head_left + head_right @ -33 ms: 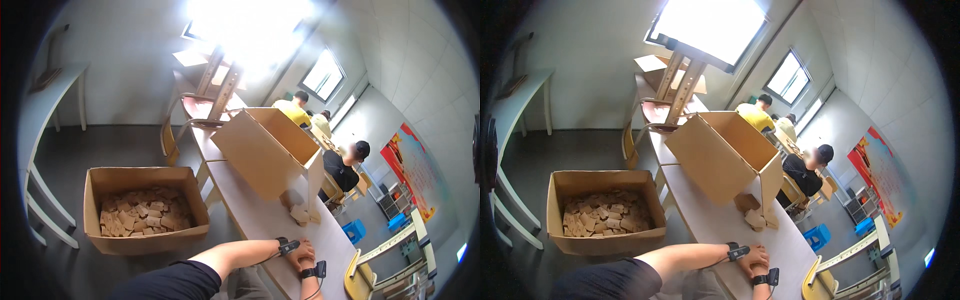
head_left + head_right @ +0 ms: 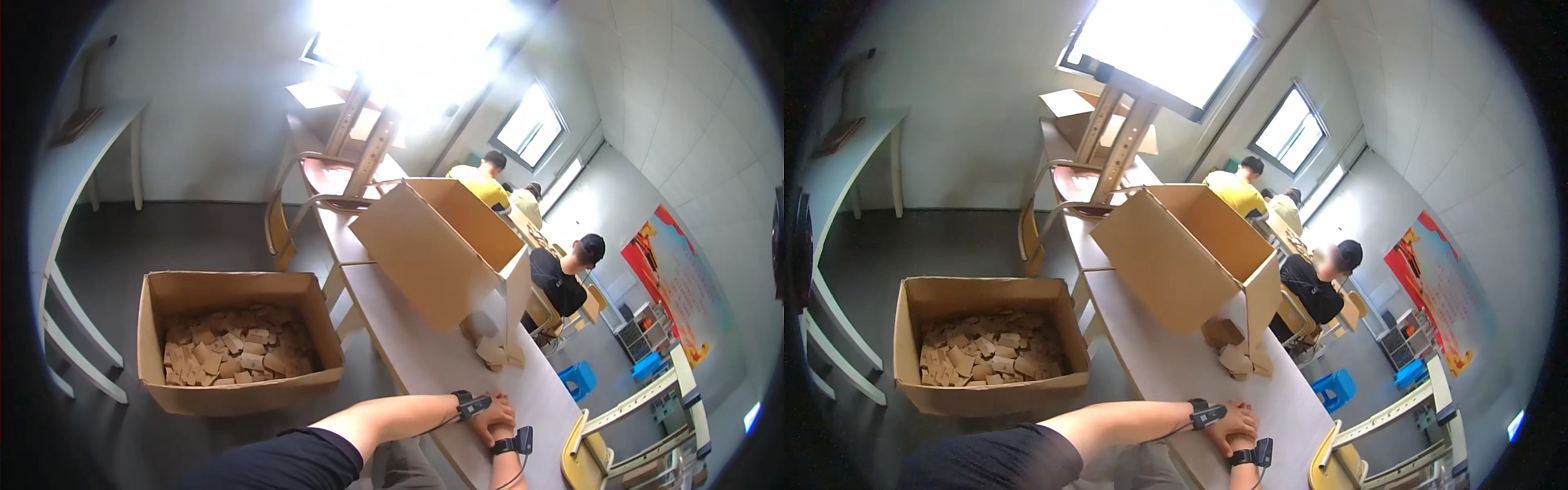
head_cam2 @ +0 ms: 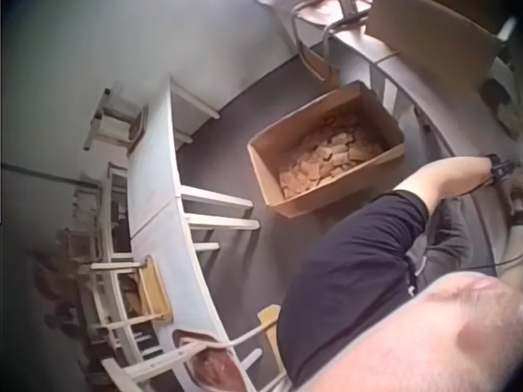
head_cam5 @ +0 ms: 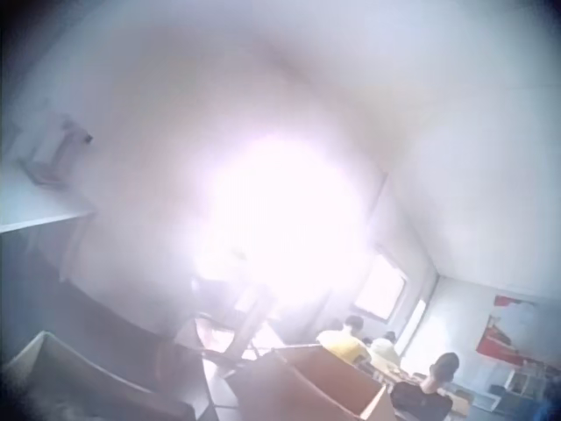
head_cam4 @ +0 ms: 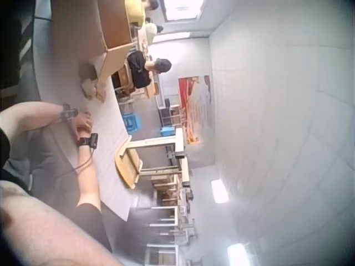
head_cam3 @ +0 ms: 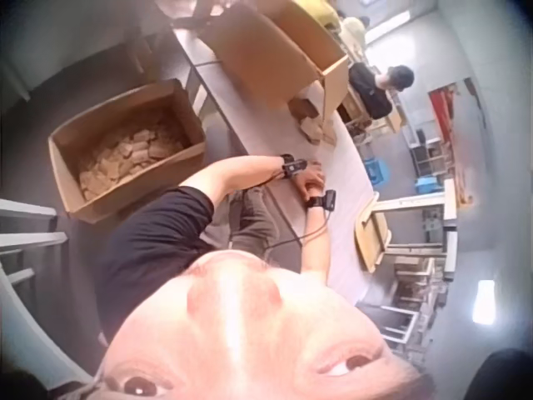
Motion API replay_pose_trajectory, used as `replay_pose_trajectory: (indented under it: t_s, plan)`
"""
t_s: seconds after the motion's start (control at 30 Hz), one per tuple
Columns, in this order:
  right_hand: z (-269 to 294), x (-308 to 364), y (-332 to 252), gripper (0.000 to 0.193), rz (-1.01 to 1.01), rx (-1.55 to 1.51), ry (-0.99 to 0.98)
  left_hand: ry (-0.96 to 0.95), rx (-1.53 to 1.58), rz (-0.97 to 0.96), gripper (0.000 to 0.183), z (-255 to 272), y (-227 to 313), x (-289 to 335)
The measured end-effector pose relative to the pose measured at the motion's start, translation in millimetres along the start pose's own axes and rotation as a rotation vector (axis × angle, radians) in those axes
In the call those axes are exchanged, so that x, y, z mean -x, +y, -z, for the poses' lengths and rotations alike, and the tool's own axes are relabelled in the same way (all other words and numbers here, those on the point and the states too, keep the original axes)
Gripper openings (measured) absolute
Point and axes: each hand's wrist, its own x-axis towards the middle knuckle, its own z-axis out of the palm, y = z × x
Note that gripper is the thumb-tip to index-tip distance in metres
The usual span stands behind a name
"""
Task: Sorting and inspecting brown leather shoe components from a box on a factory workbench.
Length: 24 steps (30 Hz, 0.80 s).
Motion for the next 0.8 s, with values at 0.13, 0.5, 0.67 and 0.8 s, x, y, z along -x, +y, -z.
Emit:
replay_pose_trajectory:
  t_s: [0.13,0.5,0.67,0.8]
  plan:
    - [8.3,-2.0,-3.2,0.037,-0.051,0.039,-0.015,-0.007,0.104,0.001,0.083,-8.3,14.3,-2.3]
    - [25.2,-19.2,-33.2,0.035,-0.109,0.06,-0.059,0.159,0.233,-0.023,0.053,-26.9,17.4,14.1]
    - [32.5,-20.4,-39.0,0.034,-0.149,0.051,-0.067,0.172,0.353,0.022,0.05,-17.6,25.5,16.3]
    - [36.5,-25.0,-49.2,0.034,-0.155,0.023,-0.078,0.204,0.297,0.01,0.05,-33.9,19.3,19.3]
